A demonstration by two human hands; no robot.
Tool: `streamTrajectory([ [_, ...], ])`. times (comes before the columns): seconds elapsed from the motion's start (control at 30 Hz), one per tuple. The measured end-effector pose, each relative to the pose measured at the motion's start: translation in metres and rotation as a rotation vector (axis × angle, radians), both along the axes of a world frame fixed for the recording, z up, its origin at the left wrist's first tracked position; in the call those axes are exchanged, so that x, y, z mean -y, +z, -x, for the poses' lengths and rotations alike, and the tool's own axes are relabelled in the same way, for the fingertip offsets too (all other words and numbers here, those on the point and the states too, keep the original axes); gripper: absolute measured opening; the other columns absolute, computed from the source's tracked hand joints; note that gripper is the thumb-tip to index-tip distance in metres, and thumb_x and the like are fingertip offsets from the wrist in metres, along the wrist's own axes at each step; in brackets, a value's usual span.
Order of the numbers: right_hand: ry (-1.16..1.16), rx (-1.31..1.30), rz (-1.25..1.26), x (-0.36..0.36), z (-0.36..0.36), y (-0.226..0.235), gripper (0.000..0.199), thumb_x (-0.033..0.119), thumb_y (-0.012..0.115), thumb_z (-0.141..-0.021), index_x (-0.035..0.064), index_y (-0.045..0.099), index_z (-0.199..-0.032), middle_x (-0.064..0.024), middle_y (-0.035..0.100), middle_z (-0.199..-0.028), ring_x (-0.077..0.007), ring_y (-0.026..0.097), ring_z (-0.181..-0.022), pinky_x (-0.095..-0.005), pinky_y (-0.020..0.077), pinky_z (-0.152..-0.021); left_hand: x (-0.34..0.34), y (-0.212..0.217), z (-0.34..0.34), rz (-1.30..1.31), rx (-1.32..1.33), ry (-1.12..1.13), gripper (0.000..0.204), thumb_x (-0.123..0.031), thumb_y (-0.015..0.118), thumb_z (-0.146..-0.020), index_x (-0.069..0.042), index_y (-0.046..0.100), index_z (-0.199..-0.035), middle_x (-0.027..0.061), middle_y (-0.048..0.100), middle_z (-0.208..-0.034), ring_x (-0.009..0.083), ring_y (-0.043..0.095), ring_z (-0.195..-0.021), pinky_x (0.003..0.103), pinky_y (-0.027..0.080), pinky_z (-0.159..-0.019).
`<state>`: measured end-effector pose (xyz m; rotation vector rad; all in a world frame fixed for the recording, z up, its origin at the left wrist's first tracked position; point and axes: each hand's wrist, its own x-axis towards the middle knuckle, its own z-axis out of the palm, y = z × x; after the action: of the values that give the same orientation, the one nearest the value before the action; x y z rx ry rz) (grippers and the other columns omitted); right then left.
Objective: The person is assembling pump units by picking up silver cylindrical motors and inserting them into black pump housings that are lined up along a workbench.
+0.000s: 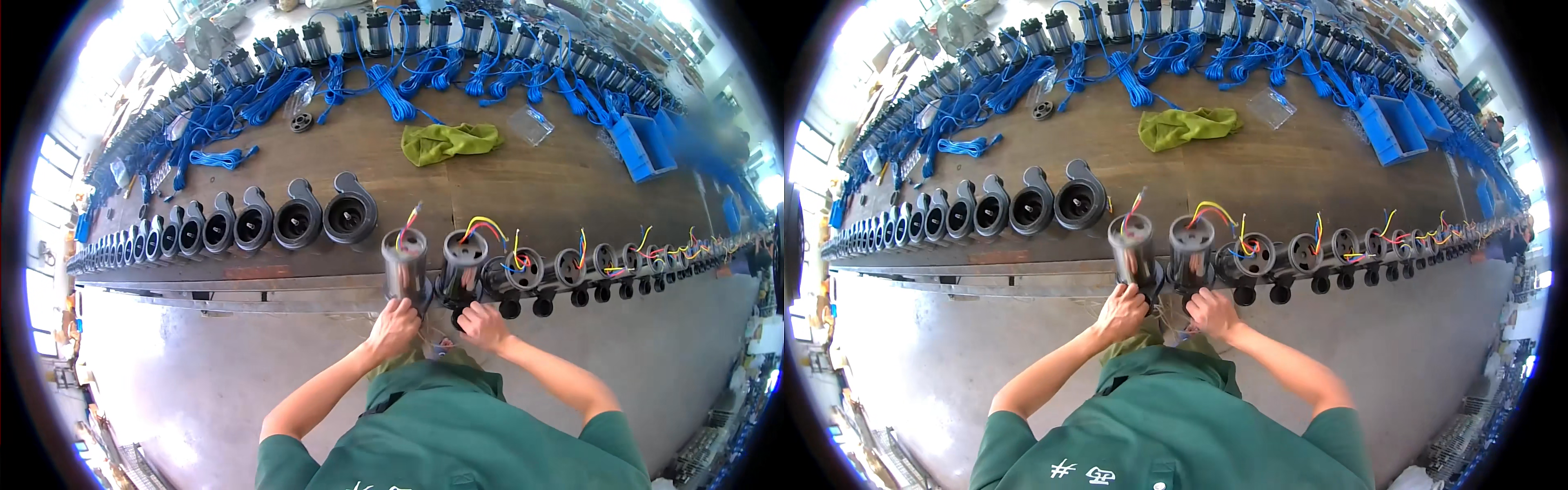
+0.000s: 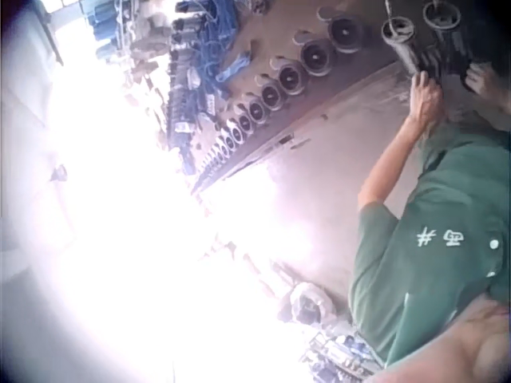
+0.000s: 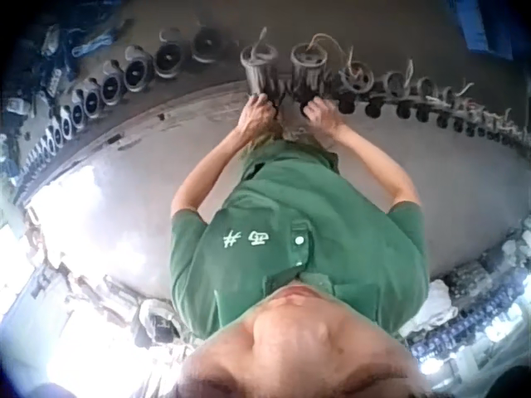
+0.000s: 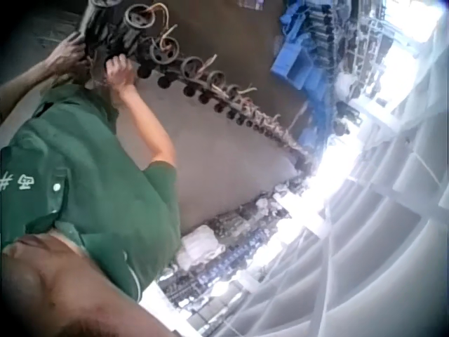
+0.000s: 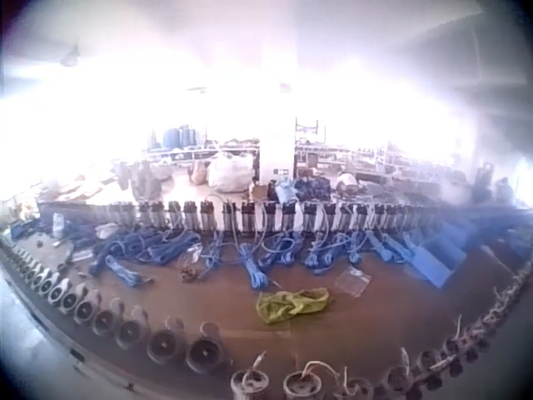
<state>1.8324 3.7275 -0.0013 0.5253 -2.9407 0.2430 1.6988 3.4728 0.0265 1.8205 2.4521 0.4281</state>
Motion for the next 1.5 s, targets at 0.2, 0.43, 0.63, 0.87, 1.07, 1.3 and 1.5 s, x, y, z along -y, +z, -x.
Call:
streamTrajectory([
  [0.2,-0.383,0.087,0.165,-0.007,0.099,0.073,0.060,0.063,0.066,-0.087,0.0052,0.067,-0.074,-0.0140,0.070,-0.078,-0.0316,0.068,-0.077,-0.0429,0.0553,-0.065,-0.055,0.067,0.080,-0.022,0.211,0.400,0.031,-0.029,0.082,-0.067,-0.004,0.065,-0.074,0.0152,0.065,-0.085,0.0353,0.055,-0.099,0.045,0.043,-0.088],
  [0.43,-0.516,0.397,0.013,-0.058,0.256,0.139,0.047,0.048,0.057,-0.091,0.0088,0.081,-0.088,-0.0188,0.076,-0.091,-0.0352,0.075,-0.088,-0.0462,0.0589,-0.080,-0.131,0.085,0.205,0.065,0.403,0.718,0.055,-0.054,0.071,-0.079,0.000,0.076,-0.073,0.0230,0.074,-0.083,0.0363,0.074,-0.083,0.046,0.058,-0.080],
  [0.63,-0.603,0.626,0.126,-0.086,0.355,0.095,0.058,0.055,0.058,-0.088,0.0048,0.078,-0.108,-0.0200,0.072,-0.118,-0.0362,0.068,-0.112,-0.0460,0.0537,-0.095,-0.153,0.022,0.298,0.072,0.541,0.790,0.052,-0.043,0.060,-0.083,0.005,0.077,-0.090,0.0312,0.072,-0.092,0.0446,0.072,-0.095,0.047,0.057,-0.089],
  [0.87,-0.586,0.673,0.174,-0.099,0.365,0.084,0.058,0.055,0.060,-0.084,0.0052,0.078,-0.105,-0.0189,0.074,-0.112,-0.0345,0.069,-0.111,-0.0450,0.0542,-0.094,-0.161,0.016,0.296,0.054,0.616,0.813,0.053,-0.043,0.063,-0.080,0.008,0.075,-0.087,0.0338,0.070,-0.089,0.0453,0.072,-0.092,0.047,0.057,-0.087],
  [1.07,-0.534,0.498,0.205,-0.101,0.360,0.077,0.052,0.054,0.063,-0.084,0.0053,0.081,-0.088,-0.0215,0.075,-0.092,-0.0394,0.072,-0.096,-0.0487,0.0557,-0.088,-0.158,0.005,0.298,-0.128,0.765,0.867,0.051,-0.041,0.064,-0.077,0.010,0.073,-0.079,0.0328,0.068,-0.075,0.0441,0.072,-0.078,0.047,0.057,-0.080],
  [1.3,-0.694,0.286,0.348,-0.115,0.297,0.109,0.077,0.063,0.056,-0.096,-0.0067,0.057,-0.127,-0.0291,0.059,-0.134,-0.0403,0.059,-0.125,-0.0495,0.0511,-0.102,-0.137,0.070,0.214,-0.512,-0.026,0.910,0.040,-0.023,0.074,-0.083,0.002,0.059,-0.110,0.0200,0.060,-0.105,0.0382,0.059,-0.105,0.049,0.047,-0.094],
  [1.5,-0.660,0.899,0.847,-0.138,0.218,0.092,0.043,0.033,0.069,-0.089,-0.0102,0.065,-0.088,-0.0178,0.071,-0.078,-0.0272,0.072,-0.063,-0.0349,0.0595,-0.057,-0.135,0.042,0.089,-1.069,1.702,1.513,0.045,-0.013,0.067,-0.086,0.004,0.045,-0.121,0.0198,0.055,-0.105,0.0342,0.064,-0.100,0.053,0.060,-0.082],
])
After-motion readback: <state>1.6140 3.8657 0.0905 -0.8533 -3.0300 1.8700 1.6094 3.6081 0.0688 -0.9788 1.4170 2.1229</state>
